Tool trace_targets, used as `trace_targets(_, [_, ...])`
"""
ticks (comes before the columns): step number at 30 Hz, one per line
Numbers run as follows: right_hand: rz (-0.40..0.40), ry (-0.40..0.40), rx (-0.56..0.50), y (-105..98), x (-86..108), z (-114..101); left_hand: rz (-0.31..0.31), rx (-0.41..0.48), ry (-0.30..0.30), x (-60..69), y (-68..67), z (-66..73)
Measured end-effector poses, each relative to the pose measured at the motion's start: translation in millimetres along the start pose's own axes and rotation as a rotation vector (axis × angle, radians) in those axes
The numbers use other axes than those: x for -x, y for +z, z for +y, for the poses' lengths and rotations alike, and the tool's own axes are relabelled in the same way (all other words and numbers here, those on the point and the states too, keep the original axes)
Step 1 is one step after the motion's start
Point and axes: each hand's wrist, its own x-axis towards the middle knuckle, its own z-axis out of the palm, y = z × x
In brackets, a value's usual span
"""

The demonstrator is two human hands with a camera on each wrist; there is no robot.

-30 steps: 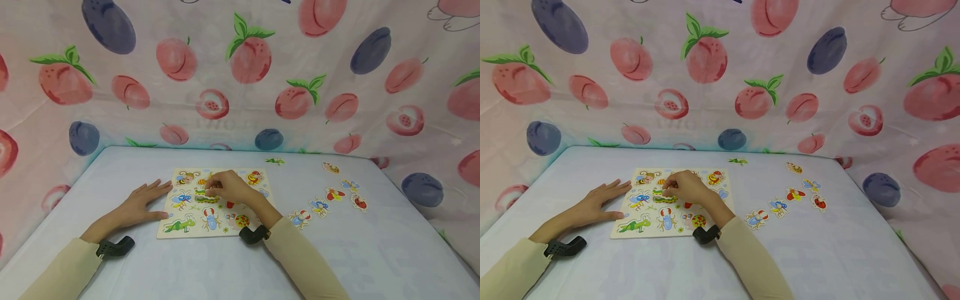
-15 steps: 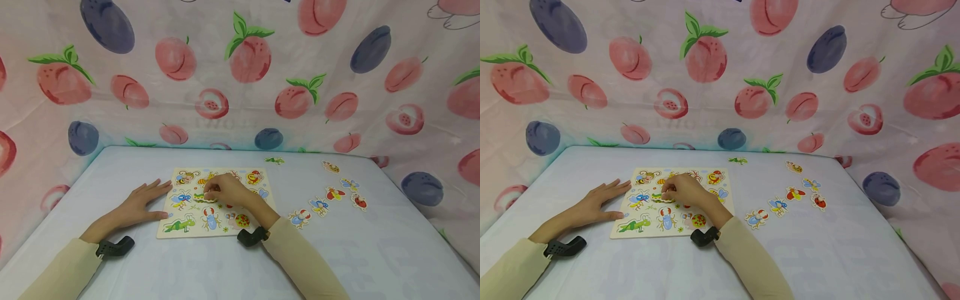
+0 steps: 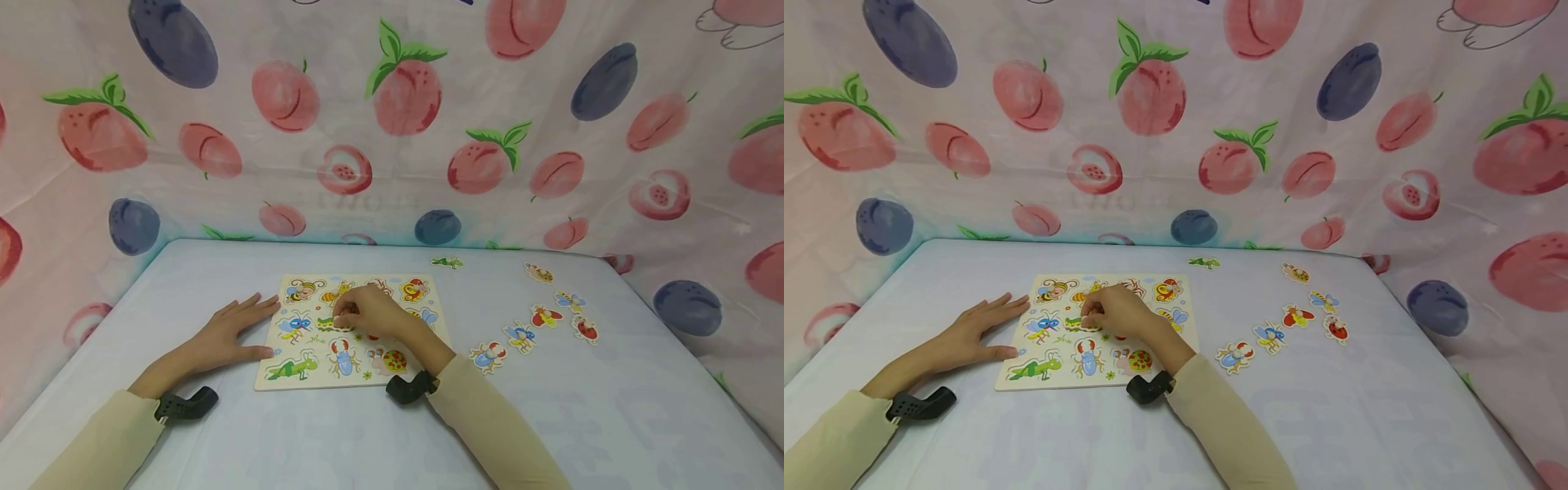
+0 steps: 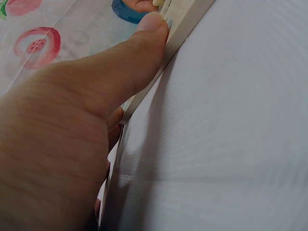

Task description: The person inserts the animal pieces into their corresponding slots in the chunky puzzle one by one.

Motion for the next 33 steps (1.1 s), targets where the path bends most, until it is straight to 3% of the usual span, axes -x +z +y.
trace_targets(16, [-0.021, 0.059, -0.005, 0.1, 0.7, 1.0, -0.002, 0.003, -0.002, 0.4, -0.6, 2.3])
trace_targets(33, [-0.068, 0.039, -0.015, -2.8, 3.3, -0.8, 0.008, -0.004, 0.024, 0.3, 0.6, -0.1])
